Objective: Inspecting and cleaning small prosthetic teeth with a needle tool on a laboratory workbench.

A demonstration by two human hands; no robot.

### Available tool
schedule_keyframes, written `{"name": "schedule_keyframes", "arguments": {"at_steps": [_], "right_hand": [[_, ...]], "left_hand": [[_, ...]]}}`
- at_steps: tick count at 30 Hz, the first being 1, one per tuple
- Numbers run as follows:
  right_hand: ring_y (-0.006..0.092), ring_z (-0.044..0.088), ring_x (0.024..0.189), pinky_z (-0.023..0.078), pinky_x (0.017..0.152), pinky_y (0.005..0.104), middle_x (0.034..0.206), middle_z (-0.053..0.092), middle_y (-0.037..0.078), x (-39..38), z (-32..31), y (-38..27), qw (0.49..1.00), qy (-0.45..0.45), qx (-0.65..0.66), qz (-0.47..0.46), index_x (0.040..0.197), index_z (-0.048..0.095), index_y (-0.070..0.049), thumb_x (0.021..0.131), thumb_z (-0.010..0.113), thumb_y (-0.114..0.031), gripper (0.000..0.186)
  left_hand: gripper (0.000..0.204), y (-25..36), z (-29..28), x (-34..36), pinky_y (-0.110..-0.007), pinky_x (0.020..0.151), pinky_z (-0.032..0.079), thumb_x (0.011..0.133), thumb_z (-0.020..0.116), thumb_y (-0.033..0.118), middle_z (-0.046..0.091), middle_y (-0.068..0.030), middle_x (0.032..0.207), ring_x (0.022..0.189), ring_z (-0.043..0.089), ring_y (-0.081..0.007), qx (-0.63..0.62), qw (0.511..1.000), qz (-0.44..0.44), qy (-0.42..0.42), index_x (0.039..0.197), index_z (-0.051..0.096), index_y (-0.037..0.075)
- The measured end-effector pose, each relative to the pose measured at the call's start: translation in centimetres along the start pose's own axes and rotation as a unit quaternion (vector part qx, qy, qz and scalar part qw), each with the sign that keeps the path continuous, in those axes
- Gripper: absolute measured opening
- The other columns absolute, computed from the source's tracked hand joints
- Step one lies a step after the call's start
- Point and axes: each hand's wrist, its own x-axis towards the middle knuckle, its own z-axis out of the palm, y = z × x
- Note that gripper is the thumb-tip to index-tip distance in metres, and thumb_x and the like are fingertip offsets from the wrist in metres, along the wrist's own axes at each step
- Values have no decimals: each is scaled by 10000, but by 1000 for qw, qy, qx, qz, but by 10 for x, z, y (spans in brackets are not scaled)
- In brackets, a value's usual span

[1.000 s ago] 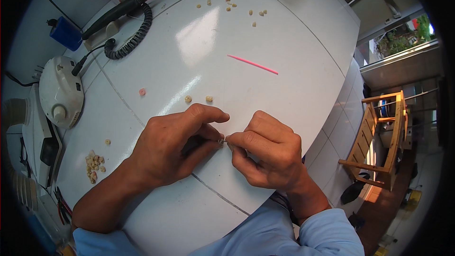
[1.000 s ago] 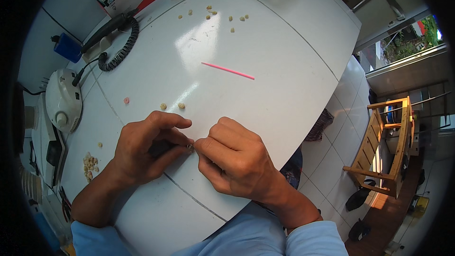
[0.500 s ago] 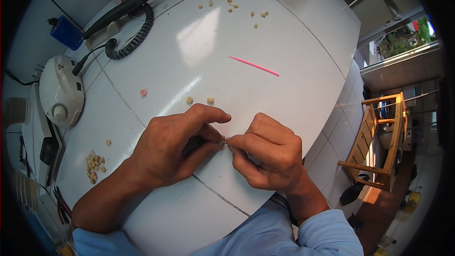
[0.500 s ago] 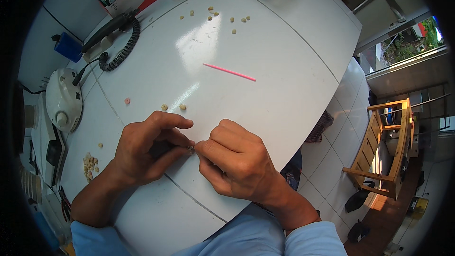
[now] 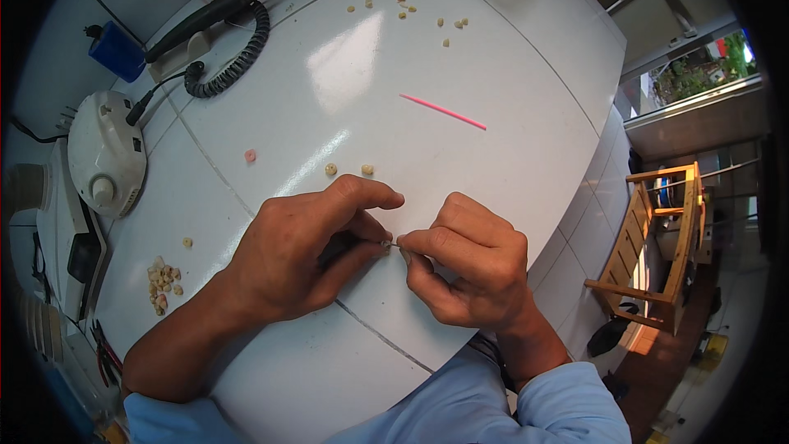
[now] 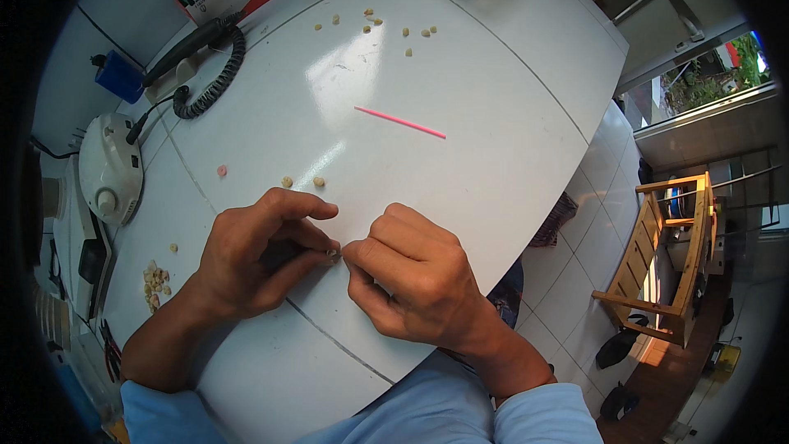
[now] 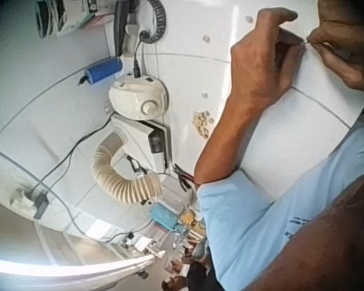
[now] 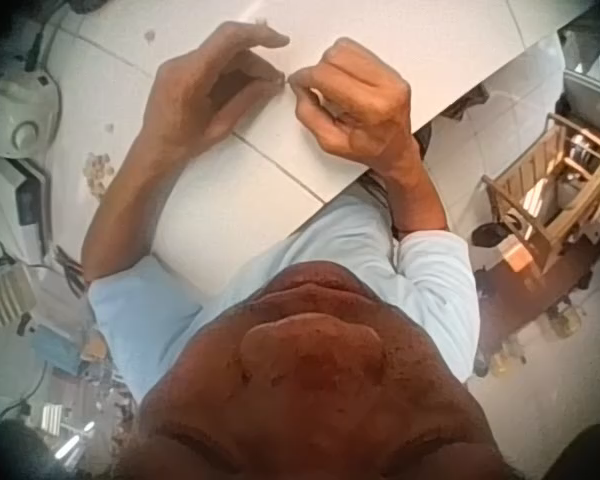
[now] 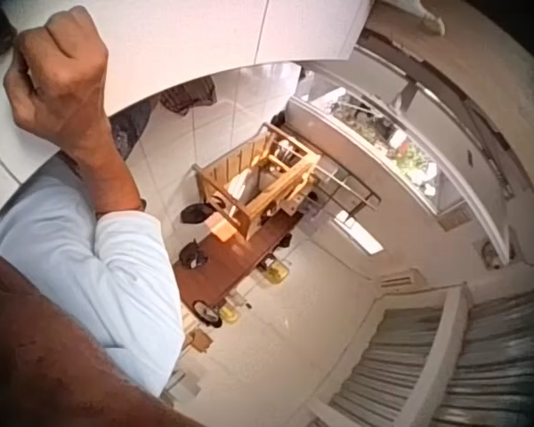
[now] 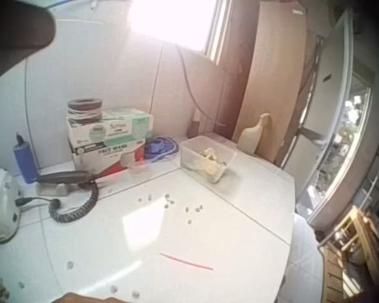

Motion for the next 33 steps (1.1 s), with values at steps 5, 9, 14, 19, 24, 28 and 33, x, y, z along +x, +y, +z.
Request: {"name": "schedule_keyframes", "arguments": {"at_steps": [5, 9, 14, 19, 24, 28, 33], "right_hand": [[211, 561, 680, 466, 574, 363, 754, 559, 65, -1, 2, 1, 1000, 10, 2, -2, 894, 739, 1, 727, 792, 91, 197], [209, 563, 684, 468, 574, 362, 753, 557, 64, -1, 2, 1, 1000, -2, -1, -5, 915, 753, 5, 728, 794, 92, 210], [207, 566, 688, 472, 576, 364, 758, 560, 66, -1, 0, 1, 1000, -8, 0, 4, 934, 765, 7, 728, 794, 90, 224], [205, 567, 688, 471, 572, 363, 765, 564, 63, -1, 0, 1, 1000, -2, -5, -6, 928, 764, 5, 727, 792, 88, 219], [211, 571, 693, 476, 577, 366, 767, 565, 66, 0, -1, -1, 1000, -4, 2, -4, 915, 754, 7, 726, 791, 89, 210], [225, 580, 700, 479, 581, 373, 771, 565, 73, 0, 0, 1, 1000, -3, 3, -13, 899, 741, 11, 720, 791, 93, 204], [229, 581, 700, 478, 581, 374, 773, 563, 75, 0, 1, 2, 1000, -5, 3, -13, 894, 738, 11, 714, 793, 93, 205]], "left_hand": [[486, 2, -1, 0, -339, 808, 688, 906, 804, -92, 829, -153, 940, 938, 848, -279, 9, 1000, 1, -4, 1332, 585, -8], [485, -1, 1, 0, -343, 809, 687, 903, 803, -95, 826, -153, 933, 932, 848, -283, 2, 1000, -1, 3, 1330, 589, -9], [496, -1, 0, 0, -344, 817, 686, 900, 798, -101, 825, -151, 929, 936, 848, -283, 9, 1000, 2, -1, 1340, 588, -10], [513, 1, 0, 1, -347, 824, 686, 898, 794, -105, 826, -149, 931, 941, 848, -283, 5, 1000, 4, -5, 1355, 583, -7], [514, 1, 0, -1, -350, 822, 684, 906, 791, -103, 827, -147, 933, 938, 847, -282, 5, 1000, 3, -5, 1365, 581, -3], [511, 2, 0, 1, -344, 816, 680, 911, 793, -99, 828, -146, 934, 926, 847, -279, 6, 1000, -3, -6, 1366, 581, -2], [507, 3, 0, 1, -334, 810, 675, 914, 796, -94, 828, -148, 942, 930, 845, -272, 5, 1000, -7, -5, 1364, 580, -2]]}}
